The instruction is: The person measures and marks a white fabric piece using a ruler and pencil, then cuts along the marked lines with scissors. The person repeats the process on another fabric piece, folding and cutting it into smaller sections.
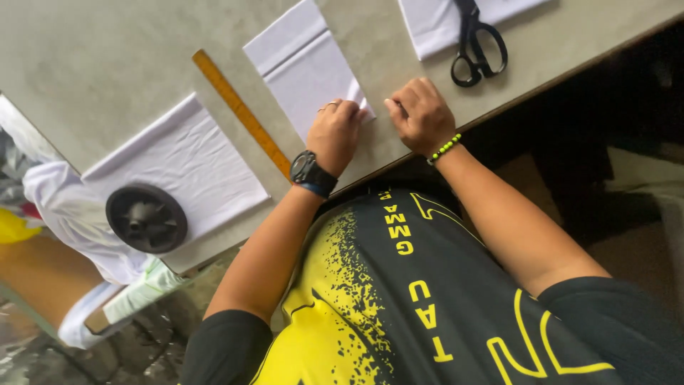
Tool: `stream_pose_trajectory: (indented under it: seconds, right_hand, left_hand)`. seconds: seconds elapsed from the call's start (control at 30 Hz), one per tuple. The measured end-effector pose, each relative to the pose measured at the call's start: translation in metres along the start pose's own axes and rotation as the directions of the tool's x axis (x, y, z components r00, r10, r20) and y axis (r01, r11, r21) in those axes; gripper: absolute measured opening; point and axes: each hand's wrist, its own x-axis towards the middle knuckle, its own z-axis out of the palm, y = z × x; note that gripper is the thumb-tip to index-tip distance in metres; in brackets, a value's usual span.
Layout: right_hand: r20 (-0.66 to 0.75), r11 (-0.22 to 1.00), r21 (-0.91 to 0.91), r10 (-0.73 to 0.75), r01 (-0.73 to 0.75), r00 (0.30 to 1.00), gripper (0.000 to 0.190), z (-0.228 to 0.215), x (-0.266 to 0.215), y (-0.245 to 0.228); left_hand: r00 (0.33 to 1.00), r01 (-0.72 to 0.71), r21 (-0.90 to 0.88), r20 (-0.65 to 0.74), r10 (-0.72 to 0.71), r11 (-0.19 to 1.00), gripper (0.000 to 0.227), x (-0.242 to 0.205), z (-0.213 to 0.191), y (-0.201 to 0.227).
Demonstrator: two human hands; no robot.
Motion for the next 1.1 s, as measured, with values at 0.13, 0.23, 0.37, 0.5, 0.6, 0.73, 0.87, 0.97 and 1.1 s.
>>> stream_pose_trajectory:
  seconds: [0.13, 0.23, 0.37, 0.5, 0.6, 0.73, 0.87, 0.97, 1.1]
  right_hand:
    - [-0.013, 0.999, -0.043, 0.015, -0.016, 1.0, 0.018, -0.005, 0.005, -0.006]
    - [0.045, 0.998, 0.031, 0.058, -0.06, 0.997, 0.018, -0.017, 0.013, -0.018]
    - [0.038, 0.997, 0.042, 0.064, -0.066, 0.997, 0.018, -0.017, 0.013, -0.018]
    - [0.031, 0.997, 0.037, 0.064, -0.065, 0.997, 0.019, -0.016, 0.013, -0.018]
    - [0.036, 0.998, 0.021, 0.061, -0.062, 0.997, 0.018, -0.015, 0.011, -0.017]
    - [0.023, 0.998, 0.031, 0.052, -0.052, 0.998, 0.018, -0.016, 0.012, -0.018]
    - [0.023, 0.998, 0.034, 0.058, -0.059, 0.998, 0.021, -0.016, 0.012, -0.018]
    - [0.022, 0.998, 0.025, 0.058, -0.058, 0.998, 0.02, -0.015, 0.012, -0.017]
    - [0.028, 0.999, 0.018, 0.05, -0.051, 0.998, 0.02, -0.017, 0.014, -0.018]
  left_hand:
    - [0.999, 0.012, -0.084, 0.053, -0.007, 0.996, 0.009, 0.005, -0.026, 0.007]
    - [0.941, 0.23, -0.27, 0.308, -0.143, 0.935, 0.002, 0.013, -0.053, 0.022]
    - [0.977, 0.049, -0.256, 0.212, 0.007, 0.965, 0.02, 0.011, -0.048, 0.022]
    - [0.984, -0.001, -0.17, 0.176, 0.032, 0.985, 0.024, 0.014, -0.042, 0.024]
    - [0.969, 0.117, -0.241, 0.242, -0.057, 0.963, 0.012, 0.012, -0.037, 0.017]
    - [0.969, 0.11, -0.234, 0.242, -0.052, 0.966, 0.013, 0.011, -0.039, 0.018]
    - [0.968, 0.138, -0.201, 0.236, -0.089, 0.97, 0.02, 0.011, -0.035, 0.017]
    - [0.964, 0.154, -0.189, 0.246, -0.105, 0.97, 0.015, 0.01, -0.033, 0.014]
    - [0.959, 0.163, -0.119, 0.252, -0.129, 0.98, 0.027, 0.014, -0.044, 0.025]
